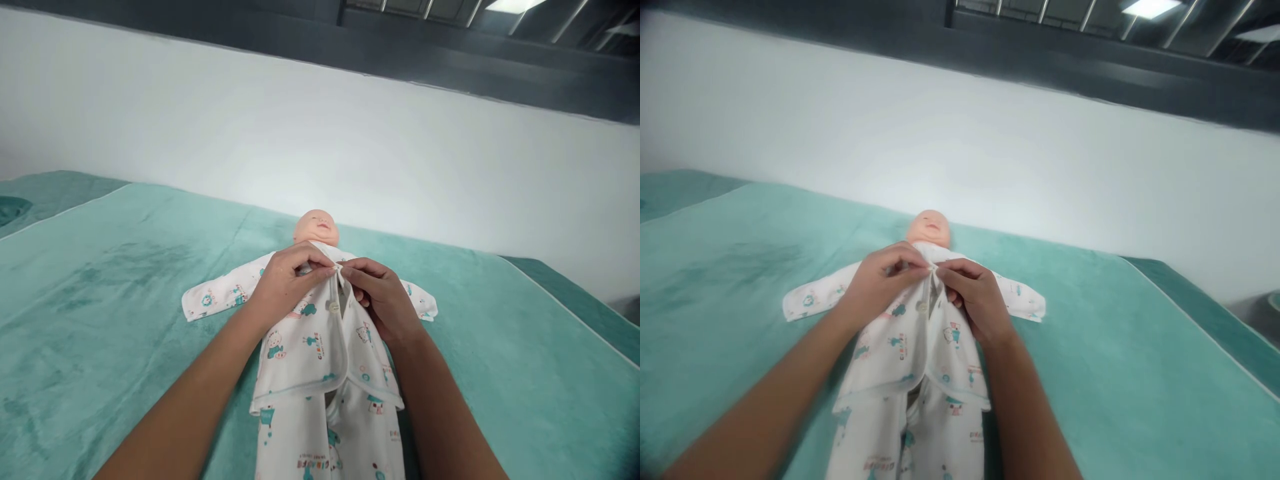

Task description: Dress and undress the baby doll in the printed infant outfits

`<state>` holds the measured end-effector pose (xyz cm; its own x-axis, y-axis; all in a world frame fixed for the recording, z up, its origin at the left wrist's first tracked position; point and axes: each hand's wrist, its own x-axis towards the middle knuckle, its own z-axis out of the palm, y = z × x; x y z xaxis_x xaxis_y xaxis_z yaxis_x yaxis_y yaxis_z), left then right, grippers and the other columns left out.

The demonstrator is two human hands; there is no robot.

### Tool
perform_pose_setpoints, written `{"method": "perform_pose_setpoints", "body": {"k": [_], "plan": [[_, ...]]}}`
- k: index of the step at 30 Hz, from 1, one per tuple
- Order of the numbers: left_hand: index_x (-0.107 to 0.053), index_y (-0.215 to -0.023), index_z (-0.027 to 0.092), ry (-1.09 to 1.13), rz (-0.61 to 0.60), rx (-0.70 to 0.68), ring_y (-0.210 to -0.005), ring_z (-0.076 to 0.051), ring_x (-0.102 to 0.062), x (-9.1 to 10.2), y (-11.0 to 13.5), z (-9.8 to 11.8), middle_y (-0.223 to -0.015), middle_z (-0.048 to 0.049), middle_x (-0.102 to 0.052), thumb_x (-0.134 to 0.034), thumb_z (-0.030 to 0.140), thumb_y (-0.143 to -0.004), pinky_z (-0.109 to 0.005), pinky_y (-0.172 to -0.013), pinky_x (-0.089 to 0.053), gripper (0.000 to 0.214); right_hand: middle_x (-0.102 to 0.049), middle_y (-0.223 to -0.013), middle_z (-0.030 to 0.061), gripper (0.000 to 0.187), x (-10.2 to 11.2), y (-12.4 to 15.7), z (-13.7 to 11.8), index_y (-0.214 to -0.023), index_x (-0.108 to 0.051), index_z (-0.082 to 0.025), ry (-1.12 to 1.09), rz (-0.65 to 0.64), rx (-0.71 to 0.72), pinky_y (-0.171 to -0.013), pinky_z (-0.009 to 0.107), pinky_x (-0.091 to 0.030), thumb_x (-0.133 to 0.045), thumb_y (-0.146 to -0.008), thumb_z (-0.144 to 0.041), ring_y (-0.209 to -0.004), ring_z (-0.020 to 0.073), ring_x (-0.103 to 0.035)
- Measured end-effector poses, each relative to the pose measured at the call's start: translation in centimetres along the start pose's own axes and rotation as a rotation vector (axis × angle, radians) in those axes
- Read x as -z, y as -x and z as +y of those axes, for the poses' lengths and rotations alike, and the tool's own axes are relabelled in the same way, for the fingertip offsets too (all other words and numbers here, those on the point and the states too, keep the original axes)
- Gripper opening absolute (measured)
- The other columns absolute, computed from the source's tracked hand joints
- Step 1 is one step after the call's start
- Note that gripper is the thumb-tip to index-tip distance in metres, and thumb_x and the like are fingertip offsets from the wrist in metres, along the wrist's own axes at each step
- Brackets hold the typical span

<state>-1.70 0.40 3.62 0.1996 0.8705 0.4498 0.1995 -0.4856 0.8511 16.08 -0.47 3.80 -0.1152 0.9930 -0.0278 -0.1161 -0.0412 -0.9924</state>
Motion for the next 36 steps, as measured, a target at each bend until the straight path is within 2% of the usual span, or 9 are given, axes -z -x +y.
{"method": "perform_pose_setpoints", "body": {"k": [11, 17, 23, 26, 32, 36], "plan": [[-0.069, -0.078, 0.021, 0.009, 0.01, 0.061, -0.065, -0.01, -0.053, 0.09, 0.14, 0.09, -0.078, 0.0027, -0.067, -0.064, 0.036, -0.083, -0.024, -0.058, -0.038, 0.017, -0.045, -0.051, -0.0061, 0.018, -0.12, 0.03, 0.12, -0.08, -0.073, -0.018, -0.004, 0.003, 0.011, -0.045, 0.018, -0.026, -0.078, -0.072, -0.034, -0.049, 0.0044, -0.035], [-0.068, -0.077, 0.022, -0.021, -0.01, 0.072, -0.071, -0.011, -0.058, 0.14, 0.12, 0.05, -0.083, 0.0025, -0.069, -0.066, 0.034, -0.082, -0.024, -0.064, -0.041, 0.014, -0.049, -0.052, -0.005, 0.017, -0.17, 0.05, 0.01, -0.079, -0.074, -0.02, 0.051, 0.024, 0.033, -0.045, 0.019, -0.028, -0.077, -0.072, -0.035, -0.049, 0.0054, -0.038], [-0.072, -0.093, 0.027, -0.065, -0.083, 0.012, -0.076, -0.012, -0.059, 0.43, -0.11, 0.17, -0.086, 0.0027, -0.067, -0.066, 0.029, -0.082, -0.023, -0.067, -0.042, 0.012, -0.06, -0.067, -0.002, 0.015, 0.11, 0.19, -0.28, -0.079, -0.074, -0.022, 0.115, -0.03, 0.052, -0.046, 0.02, -0.032, -0.077, -0.073, -0.035, -0.051, 0.0057, -0.042], [-0.073, -0.089, 0.026, -0.064, -0.092, -0.005, -0.076, -0.012, -0.059, 0.49, -0.15, 0.1, -0.086, 0.0026, -0.068, -0.067, 0.029, -0.082, -0.023, -0.068, -0.043, 0.01, -0.065, -0.082, 0.0001, 0.014, 0.35, 0.18, -0.34, -0.078, -0.073, -0.022, 0.139, -0.066, 0.069, -0.046, 0.021, -0.032, -0.074, -0.075, -0.035, -0.053, 0.0052, -0.042], [-0.07, -0.079, 0.022, -0.029, -0.024, 0.075, -0.071, -0.013, -0.058, 0.19, 0.05, -0.16, -0.079, 0.0019, -0.069, -0.068, 0.039, -0.079, -0.025, -0.064, -0.042, 0.017, -0.051, -0.058, -0.0024, 0.021, 0.39, 0.01, -0.05, -0.079, -0.073, -0.018, 0.094, -0.089, 0.061, -0.045, 0.021, -0.029, -0.069, -0.08, -0.039, -0.052, 0.0076, -0.041], [-0.069, -0.077, 0.022, -0.041, -0.025, 0.069, -0.069, -0.013, -0.058, 0.15, 0.11, -0.03, -0.079, 0.0018, -0.069, -0.067, 0.038, -0.08, -0.025, -0.064, -0.041, 0.017, -0.06, -0.078, -0.0019, 0.02, -0.06, 0.25, -0.23, -0.089, -0.07, -0.022, 0.094, -0.055, 0.038, -0.044, 0.021, -0.029, -0.072, -0.075, -0.036, -0.05, 0.0045, -0.038]]}}
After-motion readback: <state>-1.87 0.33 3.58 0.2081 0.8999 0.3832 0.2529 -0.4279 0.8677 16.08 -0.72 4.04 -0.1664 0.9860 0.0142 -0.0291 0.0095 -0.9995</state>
